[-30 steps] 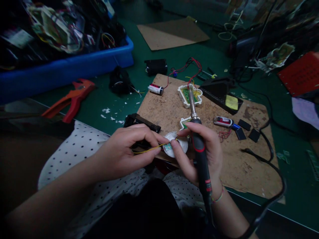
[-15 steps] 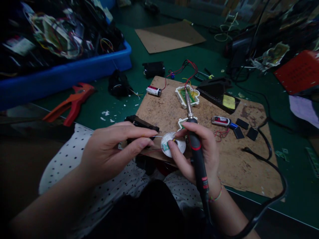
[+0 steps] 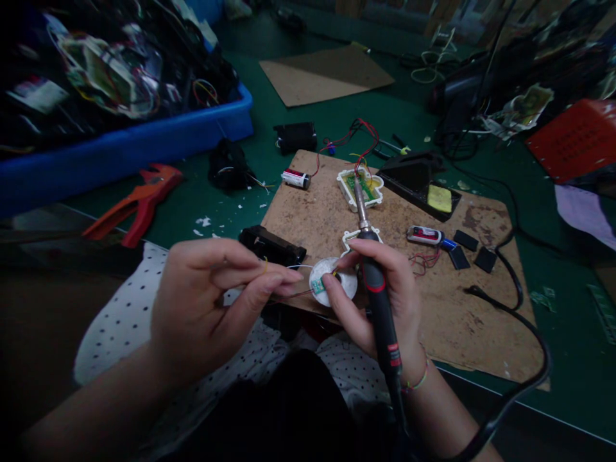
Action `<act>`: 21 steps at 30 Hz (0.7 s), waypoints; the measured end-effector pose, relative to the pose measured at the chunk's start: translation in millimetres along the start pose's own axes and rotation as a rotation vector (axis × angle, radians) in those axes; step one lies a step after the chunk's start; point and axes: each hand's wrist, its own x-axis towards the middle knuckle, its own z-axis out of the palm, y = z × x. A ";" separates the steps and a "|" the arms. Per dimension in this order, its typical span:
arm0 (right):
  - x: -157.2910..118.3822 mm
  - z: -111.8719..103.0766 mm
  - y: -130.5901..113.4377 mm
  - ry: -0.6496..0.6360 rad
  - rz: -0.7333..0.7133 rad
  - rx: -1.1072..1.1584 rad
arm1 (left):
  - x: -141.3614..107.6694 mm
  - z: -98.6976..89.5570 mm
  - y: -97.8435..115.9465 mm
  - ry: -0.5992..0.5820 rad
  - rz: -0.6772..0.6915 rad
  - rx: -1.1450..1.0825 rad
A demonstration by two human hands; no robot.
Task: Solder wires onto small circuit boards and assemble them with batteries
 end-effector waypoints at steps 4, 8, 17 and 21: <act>-1.5 0.3 1.0 0.003 0.011 0.027 | -1.1 2.6 -2.1 0.015 -0.077 -0.120; -4.0 1.4 3.2 0.012 0.052 0.067 | -2.7 5.4 -4.7 0.006 -0.195 -0.229; -3.3 0.1 2.9 0.011 0.031 0.055 | 8.9 -0.7 -5.7 -0.202 -0.007 -0.180; -3.5 1.1 2.6 0.011 0.029 0.040 | 8.9 0.9 -6.8 -0.166 -0.022 -0.163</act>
